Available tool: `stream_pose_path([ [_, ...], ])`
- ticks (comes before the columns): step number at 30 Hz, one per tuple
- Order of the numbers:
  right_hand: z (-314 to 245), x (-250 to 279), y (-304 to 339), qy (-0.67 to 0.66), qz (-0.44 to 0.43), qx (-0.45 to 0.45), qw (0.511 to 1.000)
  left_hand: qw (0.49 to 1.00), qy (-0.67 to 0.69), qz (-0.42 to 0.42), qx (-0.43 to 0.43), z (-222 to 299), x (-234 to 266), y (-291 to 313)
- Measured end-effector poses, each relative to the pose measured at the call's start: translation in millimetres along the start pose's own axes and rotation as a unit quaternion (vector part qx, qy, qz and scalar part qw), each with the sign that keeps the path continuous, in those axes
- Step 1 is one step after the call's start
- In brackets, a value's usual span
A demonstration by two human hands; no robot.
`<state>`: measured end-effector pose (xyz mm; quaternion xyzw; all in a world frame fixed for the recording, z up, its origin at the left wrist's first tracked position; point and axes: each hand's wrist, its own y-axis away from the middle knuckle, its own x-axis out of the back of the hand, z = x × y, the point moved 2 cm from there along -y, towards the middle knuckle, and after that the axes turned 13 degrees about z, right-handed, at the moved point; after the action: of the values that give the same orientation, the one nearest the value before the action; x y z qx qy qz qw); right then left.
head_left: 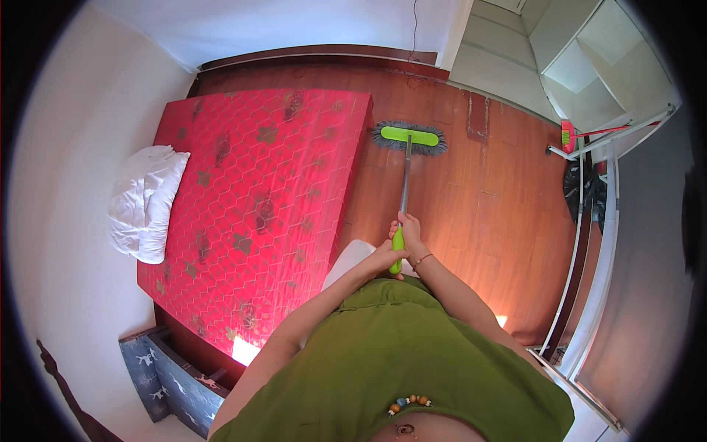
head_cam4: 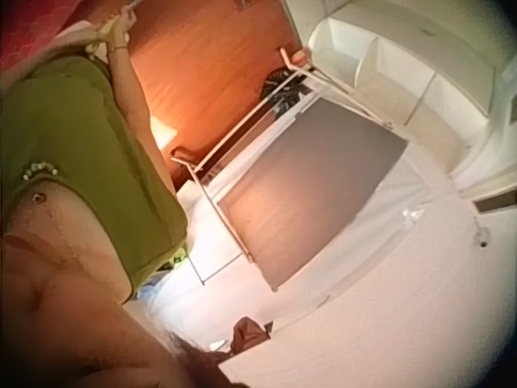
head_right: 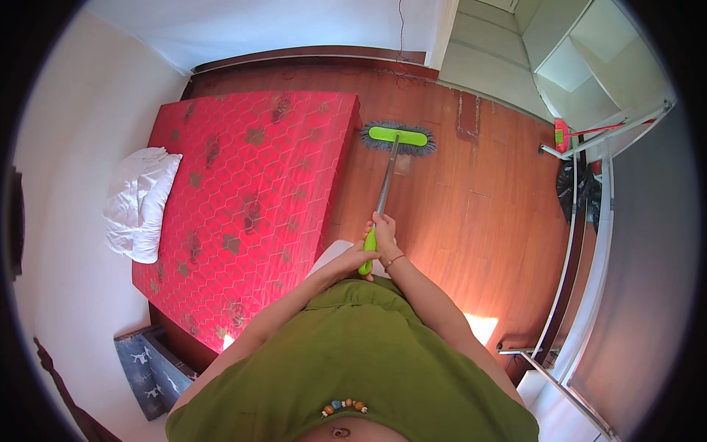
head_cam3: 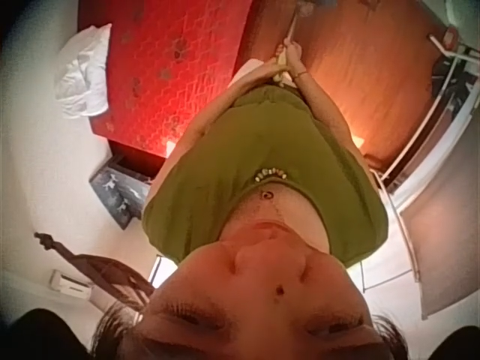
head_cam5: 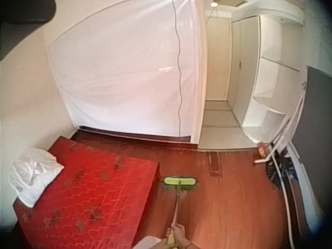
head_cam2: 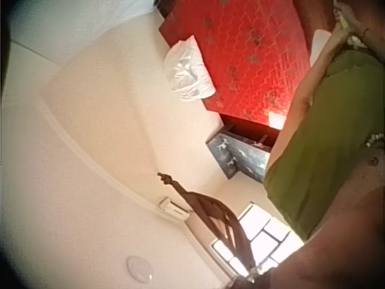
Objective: The recorder mops the wooden and tiled floors in a bedroom and hallway.
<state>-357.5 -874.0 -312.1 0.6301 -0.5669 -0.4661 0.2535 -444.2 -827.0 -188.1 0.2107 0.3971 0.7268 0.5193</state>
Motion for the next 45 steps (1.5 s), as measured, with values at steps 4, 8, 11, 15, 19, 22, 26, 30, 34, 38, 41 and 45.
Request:
stream_pose_path([
  [4,-59,-1,-26,-0.018,-0.021,-0.049,0.998,1.0,-0.012,0.024,-0.006,32,-10,-34],
  [8,-111,15,-26,-0.083,-0.041,-0.158,0.983,0.987,-0.118,0.019,-0.106,47,-16,-90],
  [11,-146,37,-11,-0.122,-0.018,-0.207,0.971,0.95,-0.262,0.065,-0.155,92,-29,-111],
  [15,-184,49,25,-0.01,0.036,-0.132,0.991,0.861,-0.307,-0.059,-0.4,121,-45,-155],
  [19,-209,29,18,-0.033,0.004,-0.194,0.98,0.765,-0.441,-0.237,-0.405,177,-63,-170],
  [22,-245,-36,29,-0.168,0.015,-0.18,0.969,0.742,-0.466,-0.253,-0.409,234,-62,-173],
  [26,-276,-94,-28,-0.238,-0.011,-0.209,0.948,0.683,-0.426,-0.217,-0.552,328,-48,-155],
  [30,-333,-175,-108,-0.317,-0.046,-0.249,0.914,0.699,-0.303,-0.202,-0.616,383,-41,-163],
  [34,-343,-174,-136,-0.397,-0.09,-0.28,0.87,0.761,-0.207,-0.222,-0.574,416,-42,-187],
  [38,-339,-143,-157,-0.414,-0.123,-0.257,0.865,0.728,-0.241,-0.299,-0.568,432,-55,-190],
  [41,-355,-131,-159,-0.459,-0.116,-0.223,0.852,0.715,-0.21,-0.333,-0.578,435,-67,-200],
  [45,-381,-108,-173,-0.485,-0.082,-0.137,0.86,0.703,-0.161,-0.343,-0.601,443,-84,-215],
])
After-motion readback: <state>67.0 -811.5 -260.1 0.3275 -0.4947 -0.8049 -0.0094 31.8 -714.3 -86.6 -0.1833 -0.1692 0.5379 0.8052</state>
